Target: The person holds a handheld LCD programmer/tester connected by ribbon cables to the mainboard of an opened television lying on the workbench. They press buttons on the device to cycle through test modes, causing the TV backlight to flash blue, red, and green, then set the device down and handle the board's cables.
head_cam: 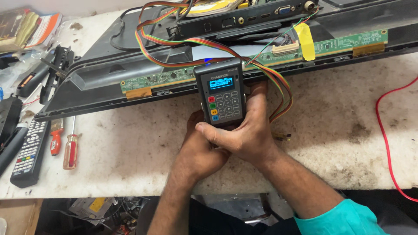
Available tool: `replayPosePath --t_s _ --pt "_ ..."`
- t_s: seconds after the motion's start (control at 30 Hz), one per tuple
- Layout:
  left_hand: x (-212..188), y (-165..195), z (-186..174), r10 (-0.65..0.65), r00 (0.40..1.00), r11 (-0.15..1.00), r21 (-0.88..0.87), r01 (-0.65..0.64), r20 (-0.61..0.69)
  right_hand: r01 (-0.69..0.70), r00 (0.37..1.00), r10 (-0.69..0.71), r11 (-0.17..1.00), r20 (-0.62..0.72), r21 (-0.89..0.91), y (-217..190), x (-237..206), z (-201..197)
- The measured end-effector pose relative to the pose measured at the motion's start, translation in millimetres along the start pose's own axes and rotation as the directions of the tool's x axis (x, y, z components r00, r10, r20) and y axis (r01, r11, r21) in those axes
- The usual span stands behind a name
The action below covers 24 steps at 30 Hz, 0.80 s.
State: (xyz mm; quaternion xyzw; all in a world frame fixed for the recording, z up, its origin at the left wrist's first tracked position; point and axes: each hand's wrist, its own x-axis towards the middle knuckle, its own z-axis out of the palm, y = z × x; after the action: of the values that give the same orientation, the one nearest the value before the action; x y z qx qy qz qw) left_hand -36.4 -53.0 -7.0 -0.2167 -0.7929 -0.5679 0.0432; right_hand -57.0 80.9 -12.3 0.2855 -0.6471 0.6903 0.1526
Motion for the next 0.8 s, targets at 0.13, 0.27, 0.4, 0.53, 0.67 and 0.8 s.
replayPosePath --t_s 0.13,0.27,0.4,0.53,0.67,0.8 --pt "-5.1 -7.6 4.1 0.069 0.998 0.993 0.101 -0.067 -0.017 0.088 0.996 -0.089 0.995 -0.008 -0.052 1.5 0.0 0.4" --pt "-9.2 -14.2 5.7 0.068 0.996 0.926 0.369 -0.085 0.059 0.001 1.0 -0.001 1.0 0.008 0.031 2.7 0.7 -1.3" --pt "-10.4 -17.5 5.7 -0.04 0.996 0.943 0.334 0.011 0.08 0.049 0.999 -0.049 0.999 0.007 -0.022 3.8 0.0 -0.9" --pt "-9.0 -20.4 7.1 0.06 0.996 0.925 0.37 -0.082 0.069 0.11 0.994 -0.109 0.988 0.012 -0.112 4.5 0.6 -1.6" --pt "-10.8 -23.2 8.1 0.112 0.993 0.926 0.36 -0.115 0.029 0.127 0.992 -0.125 0.986 0.02 -0.108 5.9 0.3 -2.4" --pt "-10.7 -25.9 9.2 0.133 0.991 0.91 0.397 -0.118 -0.009 0.057 0.998 -0.057 0.998 0.008 -0.025 7.1 -1.1 -2.1"
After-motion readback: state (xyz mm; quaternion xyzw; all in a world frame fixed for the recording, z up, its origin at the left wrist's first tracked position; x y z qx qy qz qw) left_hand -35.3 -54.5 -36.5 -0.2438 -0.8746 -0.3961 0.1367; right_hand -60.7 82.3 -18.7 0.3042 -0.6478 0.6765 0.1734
